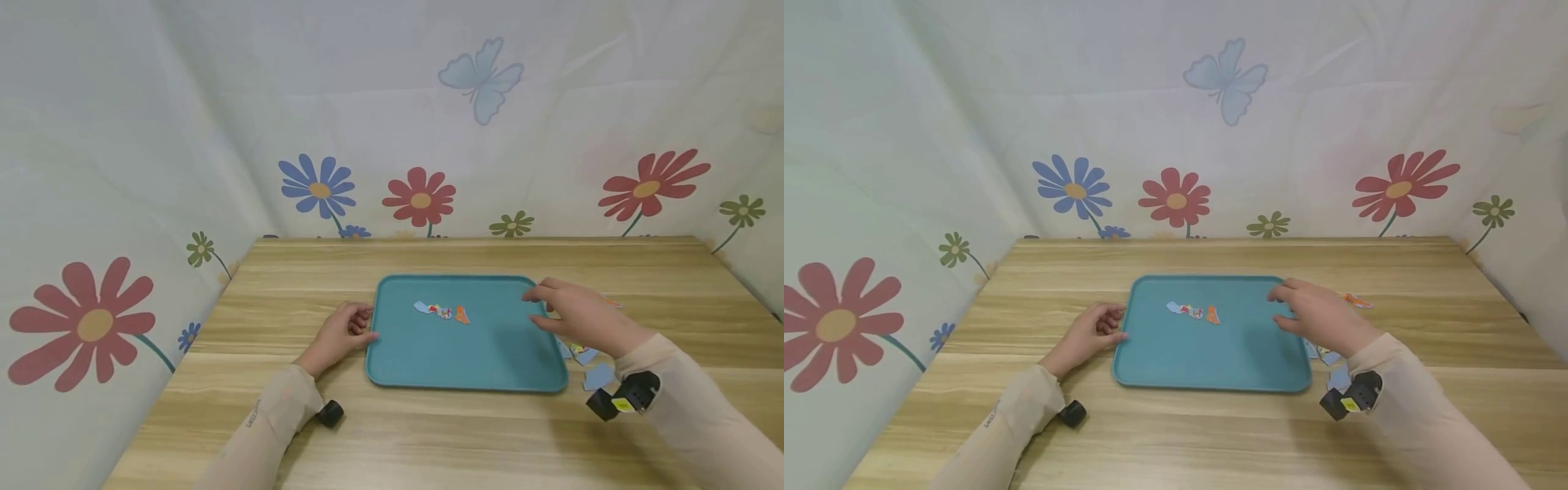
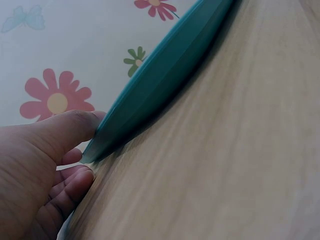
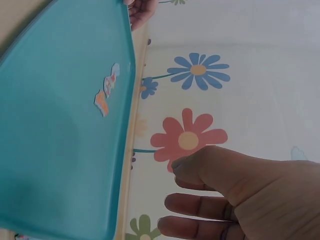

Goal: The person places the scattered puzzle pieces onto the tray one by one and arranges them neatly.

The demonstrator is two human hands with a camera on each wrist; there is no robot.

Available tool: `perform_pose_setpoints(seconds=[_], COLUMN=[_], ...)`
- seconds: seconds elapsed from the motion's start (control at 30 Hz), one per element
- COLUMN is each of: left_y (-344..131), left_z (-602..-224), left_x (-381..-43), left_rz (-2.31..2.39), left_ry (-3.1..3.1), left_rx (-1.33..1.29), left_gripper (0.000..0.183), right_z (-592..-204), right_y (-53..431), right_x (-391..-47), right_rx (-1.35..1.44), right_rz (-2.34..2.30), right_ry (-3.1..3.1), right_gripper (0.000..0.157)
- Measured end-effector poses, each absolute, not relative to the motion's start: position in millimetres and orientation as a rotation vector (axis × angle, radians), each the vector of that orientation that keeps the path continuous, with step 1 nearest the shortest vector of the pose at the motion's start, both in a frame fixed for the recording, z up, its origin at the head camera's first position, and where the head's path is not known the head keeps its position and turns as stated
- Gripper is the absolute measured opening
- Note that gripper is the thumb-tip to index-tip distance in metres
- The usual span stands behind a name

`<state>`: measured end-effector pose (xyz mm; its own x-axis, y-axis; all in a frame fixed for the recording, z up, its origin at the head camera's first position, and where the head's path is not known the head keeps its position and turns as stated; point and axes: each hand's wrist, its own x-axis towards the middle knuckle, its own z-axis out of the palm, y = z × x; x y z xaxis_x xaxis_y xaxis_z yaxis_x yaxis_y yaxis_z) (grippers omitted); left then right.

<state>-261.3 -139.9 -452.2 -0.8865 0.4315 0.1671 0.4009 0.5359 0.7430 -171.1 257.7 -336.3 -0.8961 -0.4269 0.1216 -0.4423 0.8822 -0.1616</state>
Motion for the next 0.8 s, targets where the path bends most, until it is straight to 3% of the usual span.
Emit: perform_pose_setpoints(seconds=[0.8], left_y=[-135], left_z=[-460], left_x=[-246], left_rz=[1.348], left_ry=[2.731], left_rx=[0.731], left_gripper=[0.051], right_z=[-361], right_y=[299], right_x=[-148], right_rx=[0.588], right_rz=[0.250], right_ry=[-2.989], right_gripper=[0.030])
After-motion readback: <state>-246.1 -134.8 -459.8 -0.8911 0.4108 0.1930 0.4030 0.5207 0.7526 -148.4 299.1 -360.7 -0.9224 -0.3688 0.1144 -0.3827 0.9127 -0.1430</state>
